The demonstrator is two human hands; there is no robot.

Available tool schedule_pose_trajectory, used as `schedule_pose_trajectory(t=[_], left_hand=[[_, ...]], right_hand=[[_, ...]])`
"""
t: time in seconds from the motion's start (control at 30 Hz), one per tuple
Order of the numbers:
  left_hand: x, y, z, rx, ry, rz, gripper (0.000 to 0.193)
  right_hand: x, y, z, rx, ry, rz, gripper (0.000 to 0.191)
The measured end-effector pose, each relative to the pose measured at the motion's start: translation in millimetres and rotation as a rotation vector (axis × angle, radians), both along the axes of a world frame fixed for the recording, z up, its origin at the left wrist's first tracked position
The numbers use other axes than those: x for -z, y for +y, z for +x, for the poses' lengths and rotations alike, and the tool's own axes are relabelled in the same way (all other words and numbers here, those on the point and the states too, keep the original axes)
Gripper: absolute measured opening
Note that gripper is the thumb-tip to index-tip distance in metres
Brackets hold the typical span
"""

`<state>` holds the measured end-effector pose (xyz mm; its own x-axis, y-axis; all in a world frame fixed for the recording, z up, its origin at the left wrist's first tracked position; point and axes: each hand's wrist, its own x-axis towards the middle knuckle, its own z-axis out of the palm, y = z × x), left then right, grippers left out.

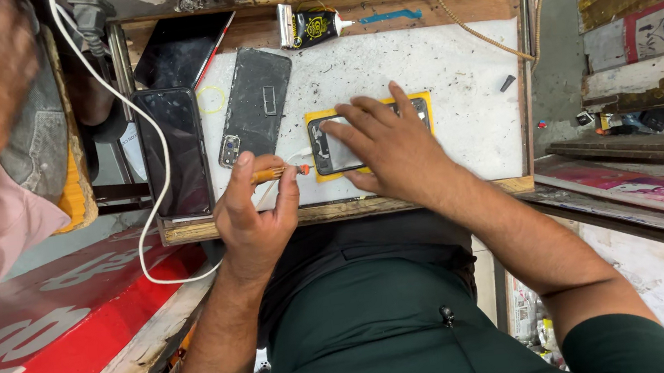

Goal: The person handles a smartphone, removes the back cover, and uses a screwdriver to adjust internal components. They connect a power bank to test the device, then continue to manipulate the phone's internals with tools.

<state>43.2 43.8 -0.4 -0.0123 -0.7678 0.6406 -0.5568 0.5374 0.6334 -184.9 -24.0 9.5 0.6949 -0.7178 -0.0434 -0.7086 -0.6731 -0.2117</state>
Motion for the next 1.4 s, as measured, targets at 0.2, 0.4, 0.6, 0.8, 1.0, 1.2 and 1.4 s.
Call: schedule_pose_trajectory(t=[0.2,0.4,0.6,0.8,1.0,1.2,1.4], left_hand=[[4.1,-8.5,-5.4,-0.018,-0.079,-0.019,0.075],[6.2,-10.1,-7.4,-0.023,-0.090,0.006,0.077],[14.7,-13.2,-8.2,-0.052,-0.058,0.026,0.079],[19.5,-15.2,-10.8,-0.063,-0.068,0.031,0.078],[20.1,-14.2,-10.4,-0.078,-0.124,0.038,0.076],[7.1,-18.3,-13.8,0.012,-0.187,-0.014,0.069],[-22.9,-25.1,-15.2,0.135,-0.300,-0.139,0.067]], right_hand=[[5.9,8.3,-3.3,0.029,-0.120,0.005,0.071],[11.8,11.6,-5.9,0.072,-0.165,0.008,0.068],[13.4,10.2,-4.7,0.072,-0.120,0.017,0.070],[14.7,10.8,-5.5,0.077,-0.131,0.012,0.070],[15.4,11.4,-6.7,0.075,-0.145,0.021,0.071],[14.3,12.5,-5.5,0.090,-0.166,0.028,0.071],[13.9,16.1,-5.2,0.111,-0.184,0.045,0.068]])
